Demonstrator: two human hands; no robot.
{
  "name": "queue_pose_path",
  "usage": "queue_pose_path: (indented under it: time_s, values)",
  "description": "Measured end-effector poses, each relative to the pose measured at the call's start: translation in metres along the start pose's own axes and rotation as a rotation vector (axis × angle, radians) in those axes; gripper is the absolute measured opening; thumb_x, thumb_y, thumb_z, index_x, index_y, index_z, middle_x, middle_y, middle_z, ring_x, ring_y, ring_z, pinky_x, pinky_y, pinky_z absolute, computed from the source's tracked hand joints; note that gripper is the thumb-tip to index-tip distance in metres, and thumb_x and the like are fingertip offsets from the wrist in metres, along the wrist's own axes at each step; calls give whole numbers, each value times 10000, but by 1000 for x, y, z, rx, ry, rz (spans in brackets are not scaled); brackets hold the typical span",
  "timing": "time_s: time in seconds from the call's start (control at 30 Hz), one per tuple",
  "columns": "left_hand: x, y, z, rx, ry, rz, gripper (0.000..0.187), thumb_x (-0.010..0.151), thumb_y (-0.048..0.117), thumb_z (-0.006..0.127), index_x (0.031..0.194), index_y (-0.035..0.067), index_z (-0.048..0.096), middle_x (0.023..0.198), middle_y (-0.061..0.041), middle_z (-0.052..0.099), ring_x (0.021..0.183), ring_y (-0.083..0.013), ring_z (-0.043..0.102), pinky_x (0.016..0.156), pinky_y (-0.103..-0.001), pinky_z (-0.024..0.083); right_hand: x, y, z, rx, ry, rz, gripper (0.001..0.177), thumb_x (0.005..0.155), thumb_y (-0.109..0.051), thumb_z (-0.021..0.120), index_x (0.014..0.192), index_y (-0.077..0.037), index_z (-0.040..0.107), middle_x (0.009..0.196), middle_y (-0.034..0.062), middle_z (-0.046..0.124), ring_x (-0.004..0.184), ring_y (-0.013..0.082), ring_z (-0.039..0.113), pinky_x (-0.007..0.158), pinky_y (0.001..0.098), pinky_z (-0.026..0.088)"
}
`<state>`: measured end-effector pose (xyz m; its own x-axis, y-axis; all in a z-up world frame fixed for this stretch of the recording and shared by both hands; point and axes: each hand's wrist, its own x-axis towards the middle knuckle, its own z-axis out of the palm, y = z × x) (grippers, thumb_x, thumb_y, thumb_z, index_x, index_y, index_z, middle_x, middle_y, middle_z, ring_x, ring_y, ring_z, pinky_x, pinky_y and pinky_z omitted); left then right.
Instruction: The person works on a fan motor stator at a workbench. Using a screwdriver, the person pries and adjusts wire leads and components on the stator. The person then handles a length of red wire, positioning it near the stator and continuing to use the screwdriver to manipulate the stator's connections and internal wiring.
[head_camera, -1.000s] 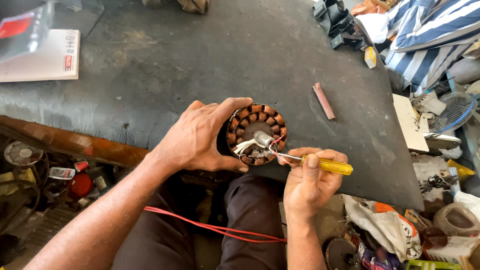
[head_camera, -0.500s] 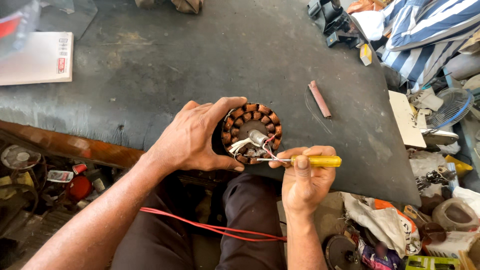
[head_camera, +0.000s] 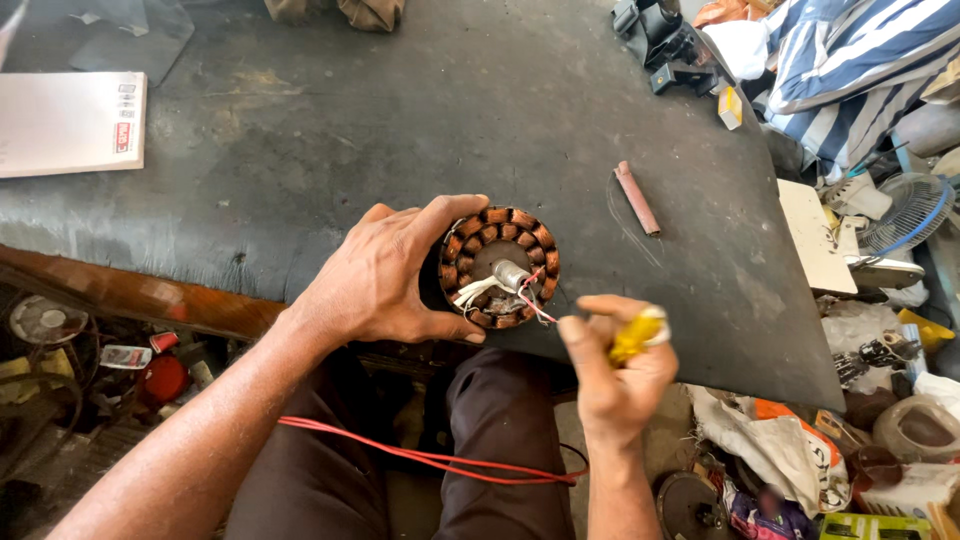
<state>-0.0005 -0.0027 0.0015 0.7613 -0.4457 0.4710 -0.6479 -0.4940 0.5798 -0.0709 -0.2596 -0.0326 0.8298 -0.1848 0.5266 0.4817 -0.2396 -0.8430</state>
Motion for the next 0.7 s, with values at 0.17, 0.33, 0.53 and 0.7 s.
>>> queue_pose_path:
  time_s: [0.17, 0.33, 0.53, 0.7]
  values:
    - [-1, 1, 0, -4, 24, 22, 1097, 559, 525, 946, 1452, 134, 444, 1295, -145, 686, 1209, -338, 641, 999, -476, 432, 2, -14, 15, -343, -135, -120, 218, 868, -21, 802, 1079, -18, 747, 762, 22, 596, 644, 70, 539, 591, 245, 427]
    - [-2, 1, -1, -12, 8, 6, 1089, 564, 520, 940, 1452, 136, 443, 1242, -125, 702, 1182, -326, 656, 992, -475, 430, 8, -18, 21, -419, -155, -200, 137, 917, -54, 770, 1046, -15, 744, 899, 100, 783, 721, 98, 715, 669, 253, 554]
    - [-1, -1, -1, -5, 11, 21, 1109, 560, 523, 948, 1458, 130, 429, 1233, -129, 701, 1196, -328, 645, 985, -477, 421, 15, -19, 21, -467, -203, -184, 97, 953, -83, 741, 1030, -27, 730, 715, 57, 688, 581, 114, 605, 563, 274, 482]
    - [-2, -1, -1, -9, -15, -12, 1120, 547, 510, 953, 1462, 145, 421, 1196, -123, 706, 1187, -322, 647, 996, -474, 415, 25, -25, 22, -422, -307, -154, 115, 996, -119, 692, 1060, -24, 685, 742, 48, 691, 605, 108, 625, 571, 268, 481]
